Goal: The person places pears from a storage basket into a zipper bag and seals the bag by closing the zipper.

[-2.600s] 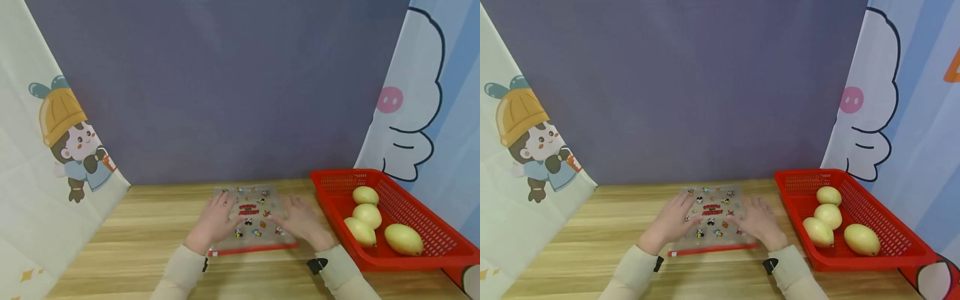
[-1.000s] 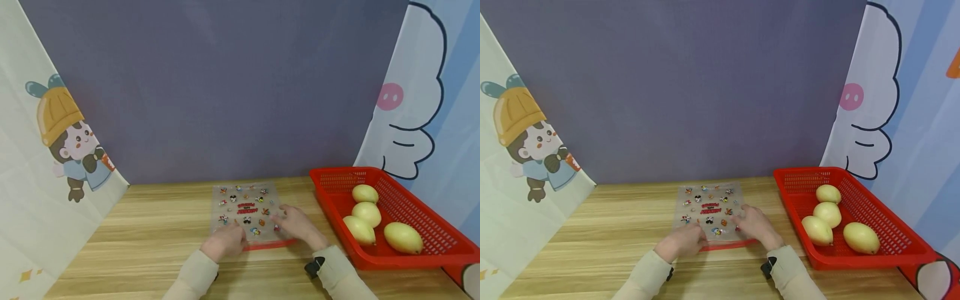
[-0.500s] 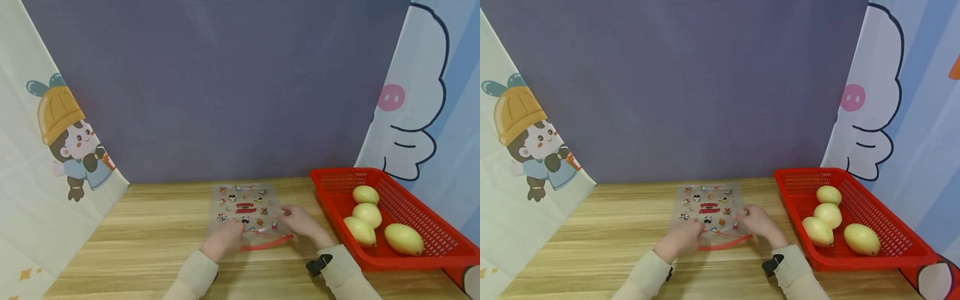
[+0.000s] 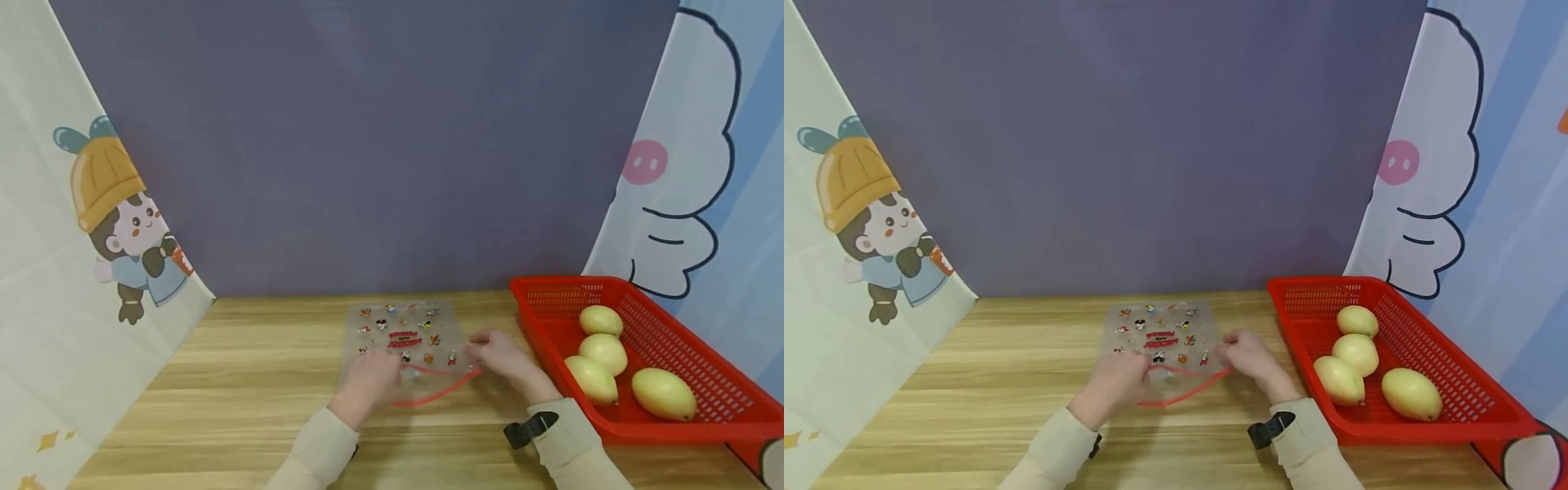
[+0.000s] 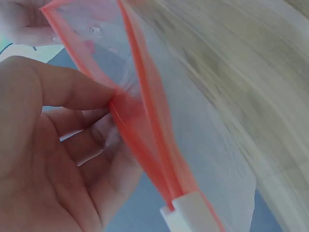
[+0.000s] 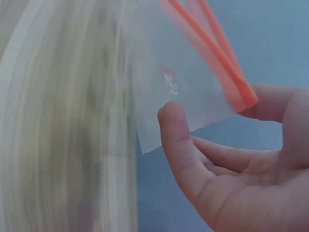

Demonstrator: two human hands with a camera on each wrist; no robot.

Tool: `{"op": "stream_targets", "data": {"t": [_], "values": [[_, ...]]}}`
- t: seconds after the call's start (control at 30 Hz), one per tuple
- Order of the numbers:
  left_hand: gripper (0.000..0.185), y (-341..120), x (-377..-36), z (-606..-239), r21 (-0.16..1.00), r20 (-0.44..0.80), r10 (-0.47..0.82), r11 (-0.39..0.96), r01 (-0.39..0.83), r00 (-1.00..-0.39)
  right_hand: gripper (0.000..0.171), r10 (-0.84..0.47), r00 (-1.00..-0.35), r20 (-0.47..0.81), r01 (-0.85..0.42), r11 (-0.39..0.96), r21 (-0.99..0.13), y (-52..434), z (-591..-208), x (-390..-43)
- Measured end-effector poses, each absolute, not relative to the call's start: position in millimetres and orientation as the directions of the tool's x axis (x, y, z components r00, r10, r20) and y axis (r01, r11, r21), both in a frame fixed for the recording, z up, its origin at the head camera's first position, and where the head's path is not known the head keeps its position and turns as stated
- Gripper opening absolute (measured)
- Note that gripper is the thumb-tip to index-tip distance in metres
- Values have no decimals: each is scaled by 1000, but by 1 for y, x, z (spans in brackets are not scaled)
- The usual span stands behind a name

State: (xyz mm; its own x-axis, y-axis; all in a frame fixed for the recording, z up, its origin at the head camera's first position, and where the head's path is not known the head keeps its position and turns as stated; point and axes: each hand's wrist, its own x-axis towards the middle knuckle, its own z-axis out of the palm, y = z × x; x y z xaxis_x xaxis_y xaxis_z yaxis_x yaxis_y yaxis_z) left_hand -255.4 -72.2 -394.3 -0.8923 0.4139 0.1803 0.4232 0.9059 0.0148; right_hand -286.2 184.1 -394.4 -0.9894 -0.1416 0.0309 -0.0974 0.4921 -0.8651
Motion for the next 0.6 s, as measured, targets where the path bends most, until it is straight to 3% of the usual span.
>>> {"op": "stream_targets", "data": {"t": [0.13,0.33,0.6], "values": [[13,-74,-254,-391,48,229,409,901,430,-883,35,-149,-989,20,-78,396,-915,184,-389,-283],[26,-75,-255,-387,76,355,384,897,436,-852,36,-193,-981,30,-61,155,-986,176,-374,-278],[26,-74,-255,-384,165,427,353,875,455,-833,38,-277,-958,74,-91,49,-995,174,-368,-276]]}}
